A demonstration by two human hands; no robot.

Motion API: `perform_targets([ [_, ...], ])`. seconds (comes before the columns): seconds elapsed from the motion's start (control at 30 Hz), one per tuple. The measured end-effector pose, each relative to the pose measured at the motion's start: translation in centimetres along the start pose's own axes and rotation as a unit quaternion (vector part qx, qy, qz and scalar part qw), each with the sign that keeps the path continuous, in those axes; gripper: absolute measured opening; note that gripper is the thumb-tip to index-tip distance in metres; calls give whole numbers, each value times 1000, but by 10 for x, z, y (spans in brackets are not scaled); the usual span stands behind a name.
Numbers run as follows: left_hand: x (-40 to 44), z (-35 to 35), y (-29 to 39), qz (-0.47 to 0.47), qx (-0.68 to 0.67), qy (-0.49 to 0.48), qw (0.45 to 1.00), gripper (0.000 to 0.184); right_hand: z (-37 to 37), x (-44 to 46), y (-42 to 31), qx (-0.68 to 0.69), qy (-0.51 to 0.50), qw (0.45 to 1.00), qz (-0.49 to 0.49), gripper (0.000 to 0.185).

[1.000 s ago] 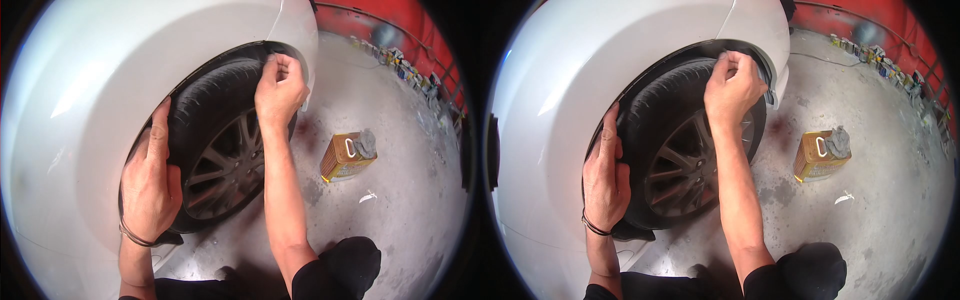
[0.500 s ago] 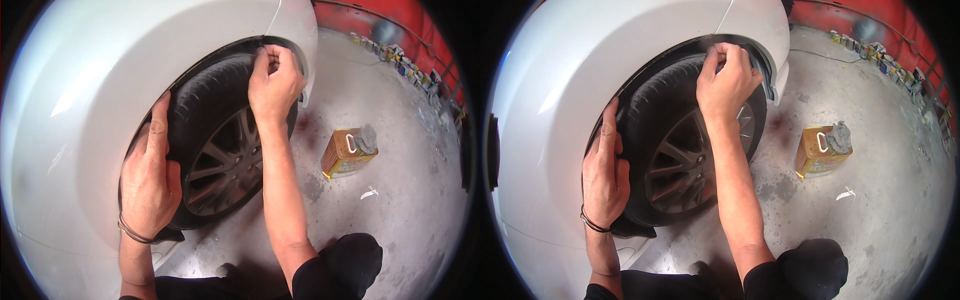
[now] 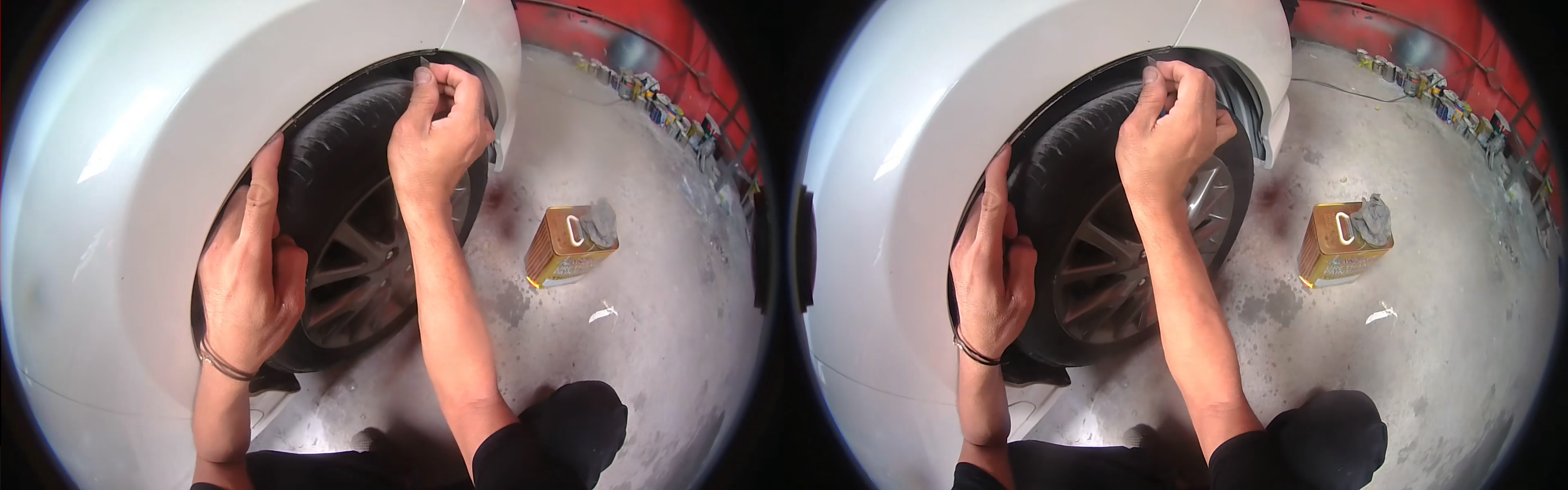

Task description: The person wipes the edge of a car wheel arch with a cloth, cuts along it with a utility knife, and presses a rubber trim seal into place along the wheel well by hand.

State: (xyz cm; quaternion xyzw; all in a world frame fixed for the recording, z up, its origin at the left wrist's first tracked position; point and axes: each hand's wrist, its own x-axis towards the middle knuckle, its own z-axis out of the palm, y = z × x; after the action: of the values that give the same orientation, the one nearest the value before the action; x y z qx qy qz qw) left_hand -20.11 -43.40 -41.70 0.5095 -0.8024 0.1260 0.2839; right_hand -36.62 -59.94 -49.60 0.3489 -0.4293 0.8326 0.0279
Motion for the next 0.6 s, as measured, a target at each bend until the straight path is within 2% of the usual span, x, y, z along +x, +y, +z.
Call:
perform_targets([
  [0.17,0,8,-7,47,-7,35,998,106,7,-2,-3,-17,14,1000,-7,7],
  [0.23,0,10,-9,58,-5,49,997,106,9,-3,-2,-58,28,997,-41,7],
  [0.37,0,7,-4,43,-7,39,998,107,9,-4,-3,-48,24,998,-32,7],
  [0.53,0,5,-3,40,16,26,999,110,10,-8,-2,-20,24,995,-98,6],
  [0.6,0,3,-3,33,13,18,999,112,9,-9,-2,-5,16,997,-80,6],
])
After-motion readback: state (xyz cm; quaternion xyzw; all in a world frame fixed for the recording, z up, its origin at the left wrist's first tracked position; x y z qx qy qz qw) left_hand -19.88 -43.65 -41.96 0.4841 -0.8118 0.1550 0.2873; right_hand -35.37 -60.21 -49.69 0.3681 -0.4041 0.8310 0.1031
